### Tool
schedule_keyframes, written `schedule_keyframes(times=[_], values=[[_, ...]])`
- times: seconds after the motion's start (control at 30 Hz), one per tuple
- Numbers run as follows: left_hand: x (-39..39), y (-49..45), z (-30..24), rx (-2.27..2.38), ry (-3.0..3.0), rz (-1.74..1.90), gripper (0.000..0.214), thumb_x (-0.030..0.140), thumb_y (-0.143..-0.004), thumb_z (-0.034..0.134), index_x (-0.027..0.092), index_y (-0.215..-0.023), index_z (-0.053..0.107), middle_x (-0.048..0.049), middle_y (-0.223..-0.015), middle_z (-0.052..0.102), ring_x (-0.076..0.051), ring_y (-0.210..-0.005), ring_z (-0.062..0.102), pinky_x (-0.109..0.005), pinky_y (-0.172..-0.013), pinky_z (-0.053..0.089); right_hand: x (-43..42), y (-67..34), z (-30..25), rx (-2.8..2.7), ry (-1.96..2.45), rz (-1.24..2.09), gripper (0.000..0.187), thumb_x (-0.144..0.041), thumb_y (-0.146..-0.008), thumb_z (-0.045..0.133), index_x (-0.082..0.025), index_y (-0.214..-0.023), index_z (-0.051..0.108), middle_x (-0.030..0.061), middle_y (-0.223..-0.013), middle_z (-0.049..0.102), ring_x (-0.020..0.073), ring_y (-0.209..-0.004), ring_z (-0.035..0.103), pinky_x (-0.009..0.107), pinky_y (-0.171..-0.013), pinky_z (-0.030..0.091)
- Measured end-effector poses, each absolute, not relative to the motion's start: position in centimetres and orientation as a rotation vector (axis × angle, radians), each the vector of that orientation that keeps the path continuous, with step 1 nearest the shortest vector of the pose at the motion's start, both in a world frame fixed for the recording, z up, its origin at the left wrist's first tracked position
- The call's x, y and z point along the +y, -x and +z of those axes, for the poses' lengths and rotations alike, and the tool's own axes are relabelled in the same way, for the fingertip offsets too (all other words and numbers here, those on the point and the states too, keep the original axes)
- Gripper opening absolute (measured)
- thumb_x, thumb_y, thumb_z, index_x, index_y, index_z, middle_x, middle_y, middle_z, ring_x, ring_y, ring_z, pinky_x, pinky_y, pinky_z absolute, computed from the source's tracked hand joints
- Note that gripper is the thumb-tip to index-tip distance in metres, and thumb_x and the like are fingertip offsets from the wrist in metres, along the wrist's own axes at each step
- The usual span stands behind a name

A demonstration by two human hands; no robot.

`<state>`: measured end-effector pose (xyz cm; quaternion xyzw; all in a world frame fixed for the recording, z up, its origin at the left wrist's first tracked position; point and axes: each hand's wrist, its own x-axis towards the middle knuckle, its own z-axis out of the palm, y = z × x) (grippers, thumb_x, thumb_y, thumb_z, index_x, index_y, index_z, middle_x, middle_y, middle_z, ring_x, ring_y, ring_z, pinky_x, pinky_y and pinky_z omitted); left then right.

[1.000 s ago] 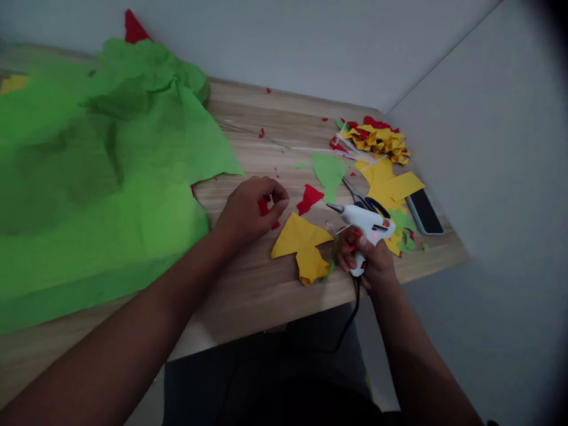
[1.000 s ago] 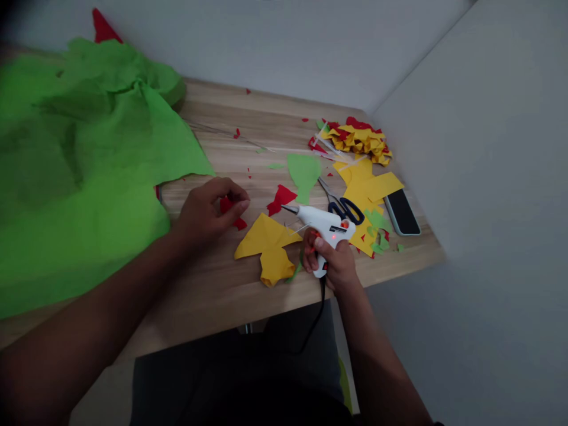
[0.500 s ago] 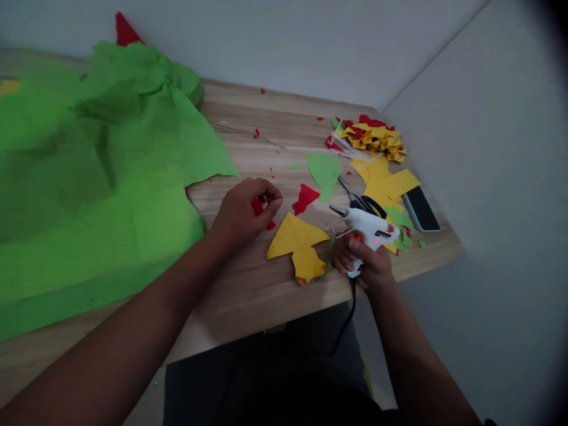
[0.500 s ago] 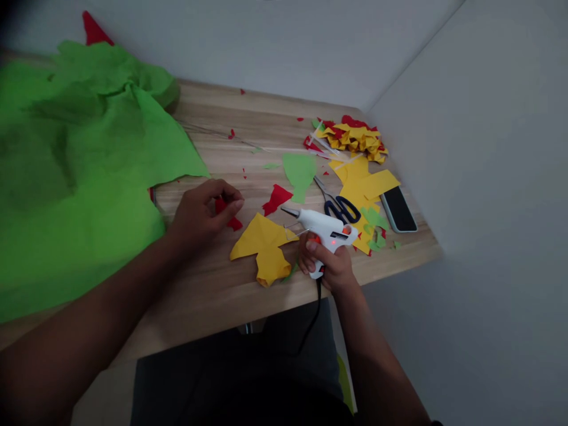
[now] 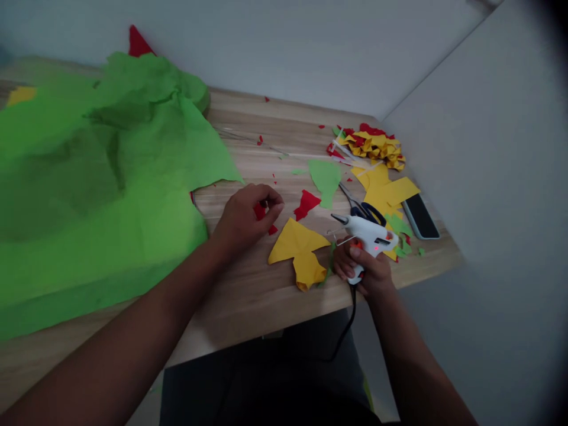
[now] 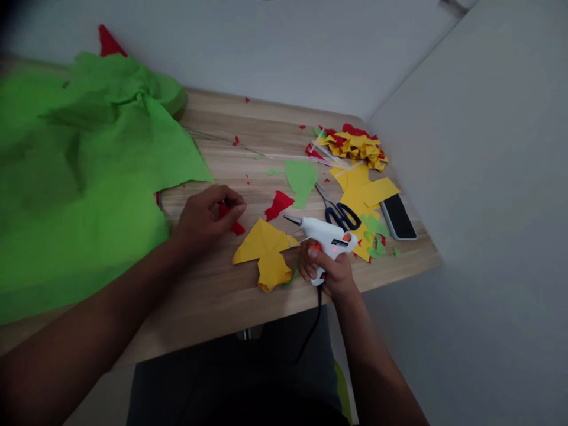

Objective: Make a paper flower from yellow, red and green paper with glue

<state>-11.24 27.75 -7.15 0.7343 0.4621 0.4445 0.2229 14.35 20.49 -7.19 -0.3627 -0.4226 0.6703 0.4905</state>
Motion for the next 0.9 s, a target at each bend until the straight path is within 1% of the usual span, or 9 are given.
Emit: schedule_keyframes(times=[0.1, 0.27, 0.57, 0.9], values=[[27.98, 11.5, -7.22, 1.364, -1.962, 1.315, 0.002, 0.019, -0.081, 0.065, 0.021, -0.082, 0.065, 0.0014, -0.076, 0.066, -0.014, -0.069, 0.056, -0.029, -0.069, 0.045, 20.55, -14.4, -7.1, -1.003, 0.884, 1.657, 0.032, -0.034, -0.08, 0.075, -0.021, -0.062, 0.051, -0.0075, -0.054, 0.036, 0.0077, -0.04, 0.032, 0.024, -0.038, 0.034], [28.43, 11.84, -7.39, 1.458, -1.769, 1.465, 0.004, 0.021, -0.084, 0.062, 0.021, -0.081, 0.064, 0.0031, -0.071, 0.063, -0.012, -0.062, 0.052, -0.026, -0.06, 0.042, 20.73, -14.41, -6.89, -0.997, 0.899, 1.663, 0.033, -0.036, -0.078, 0.075, -0.021, -0.061, 0.051, -0.0075, -0.054, 0.035, 0.0073, -0.039, 0.029, 0.024, -0.037, 0.032], [28.52, 11.76, -7.58, 1.449, -1.752, 1.499, 0.004, 0.019, -0.082, 0.063, 0.021, -0.079, 0.062, 0.0041, -0.067, 0.06, -0.01, -0.058, 0.049, -0.025, -0.057, 0.04, 20.61, -14.54, -7.2, -1.017, 0.895, 1.654, 0.032, -0.036, -0.079, 0.075, -0.022, -0.061, 0.052, -0.0068, -0.054, 0.037, 0.0083, -0.04, 0.033, 0.024, -0.038, 0.034], [28.55, 11.81, -7.51, 1.457, -1.756, 1.519, 0.005, 0.019, -0.083, 0.065, 0.022, -0.08, 0.062, 0.0039, -0.067, 0.06, -0.011, -0.058, 0.048, -0.025, -0.057, 0.041, 20.68, -14.39, -6.93, -1.037, 0.871, 1.649, 0.033, -0.034, -0.081, 0.074, -0.021, -0.061, 0.051, -0.0068, -0.055, 0.038, 0.0075, -0.04, 0.032, 0.024, -0.039, 0.035]])
